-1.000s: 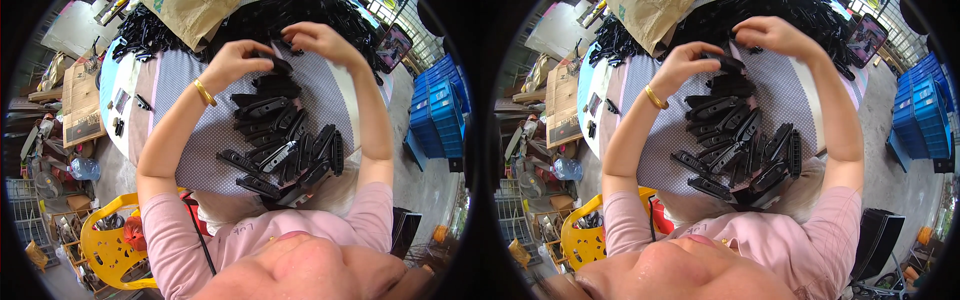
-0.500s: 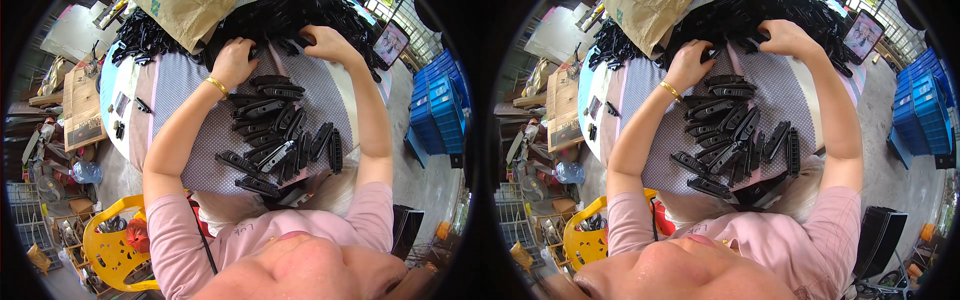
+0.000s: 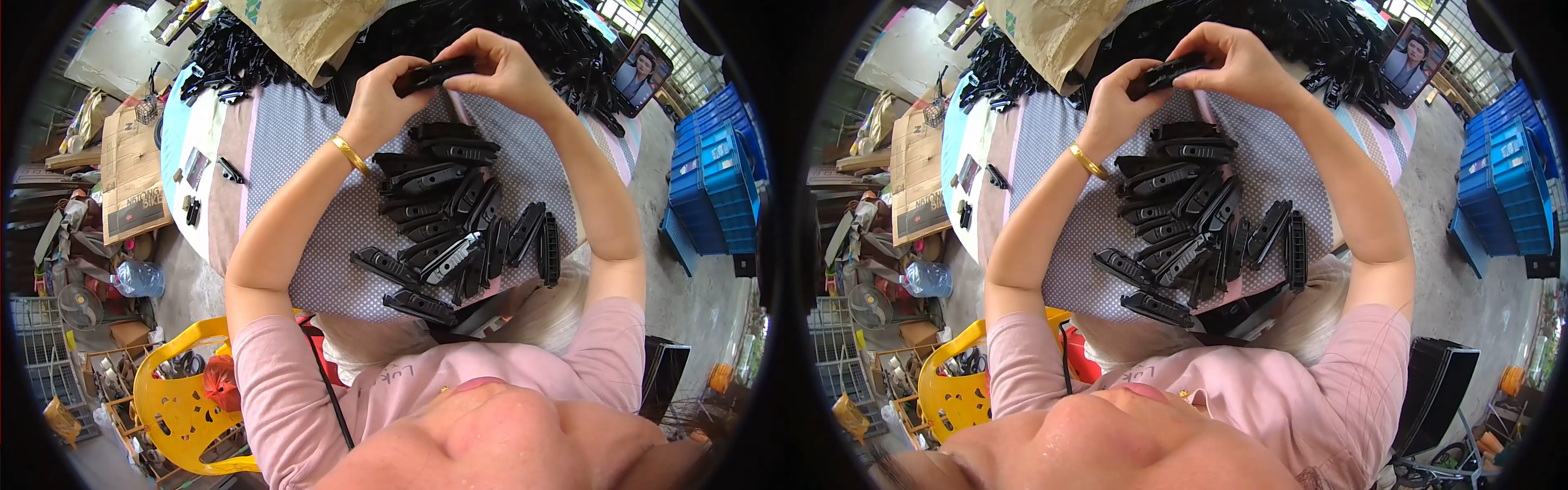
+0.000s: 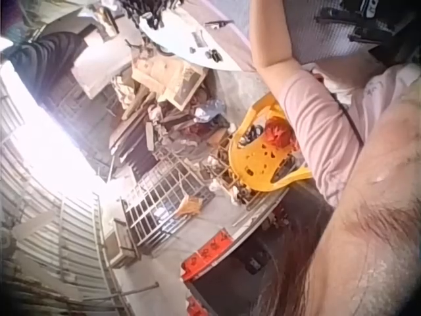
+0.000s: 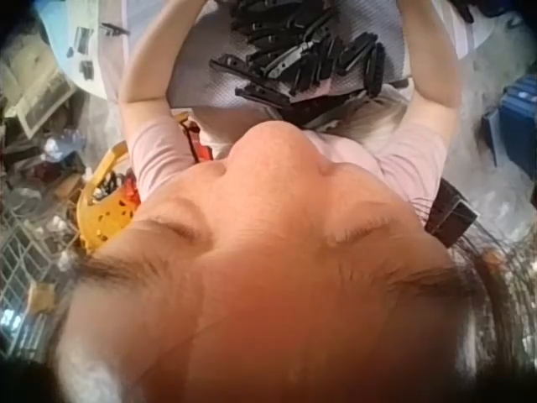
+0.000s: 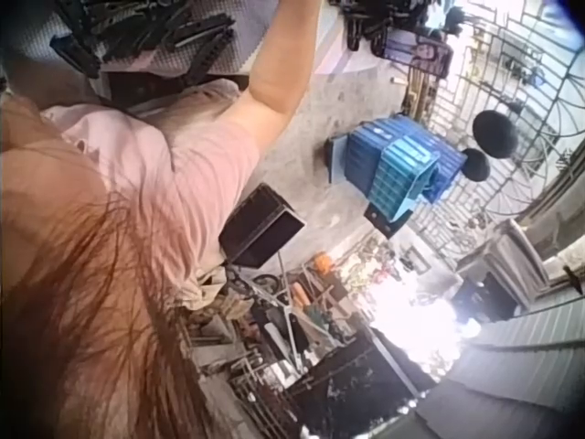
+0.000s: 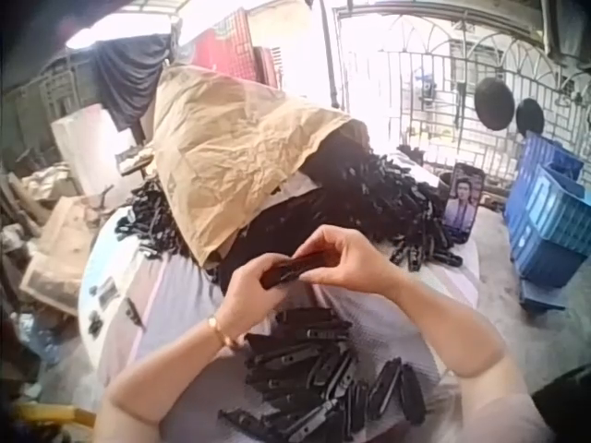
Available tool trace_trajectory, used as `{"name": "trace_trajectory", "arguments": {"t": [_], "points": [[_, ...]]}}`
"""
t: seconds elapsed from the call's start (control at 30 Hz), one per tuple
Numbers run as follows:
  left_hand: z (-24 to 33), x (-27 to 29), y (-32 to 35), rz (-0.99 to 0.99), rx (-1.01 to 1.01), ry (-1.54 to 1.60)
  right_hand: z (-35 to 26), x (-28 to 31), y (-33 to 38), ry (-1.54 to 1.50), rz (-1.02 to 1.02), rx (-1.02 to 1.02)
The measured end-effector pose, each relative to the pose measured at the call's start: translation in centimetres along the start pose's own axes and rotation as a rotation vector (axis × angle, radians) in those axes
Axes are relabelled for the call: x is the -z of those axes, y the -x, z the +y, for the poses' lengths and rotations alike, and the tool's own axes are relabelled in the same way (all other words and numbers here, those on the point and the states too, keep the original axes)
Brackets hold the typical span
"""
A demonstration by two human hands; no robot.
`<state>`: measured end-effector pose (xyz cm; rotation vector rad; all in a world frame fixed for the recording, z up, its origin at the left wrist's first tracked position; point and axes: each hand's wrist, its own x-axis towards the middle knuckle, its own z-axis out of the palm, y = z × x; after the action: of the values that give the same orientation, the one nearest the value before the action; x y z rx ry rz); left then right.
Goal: Inspecting and assembling black plastic hair claw clips at a manufacturing workstation.
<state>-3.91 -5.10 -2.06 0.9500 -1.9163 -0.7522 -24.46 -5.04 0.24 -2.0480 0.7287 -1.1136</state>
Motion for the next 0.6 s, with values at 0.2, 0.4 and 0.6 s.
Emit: {"name": "trace_trajectory", "arguments": {"t": [0.2,0.4,0.6], "points": [[0.6,0.3,-0.1,0.130,-0.018,-0.045,-0.3,-0.8,0.5,0.088,0.098,-0.042],[0.3,0.5,0.0,0.186,-0.188,-0.185,0.0,-1.8,0.3,0.206,0.138,0.055],[0.4,0.3,0.3,0.116,-0.014,0.173,0.3,-2.2,0.2,0.296,0.205,0.106]]}}
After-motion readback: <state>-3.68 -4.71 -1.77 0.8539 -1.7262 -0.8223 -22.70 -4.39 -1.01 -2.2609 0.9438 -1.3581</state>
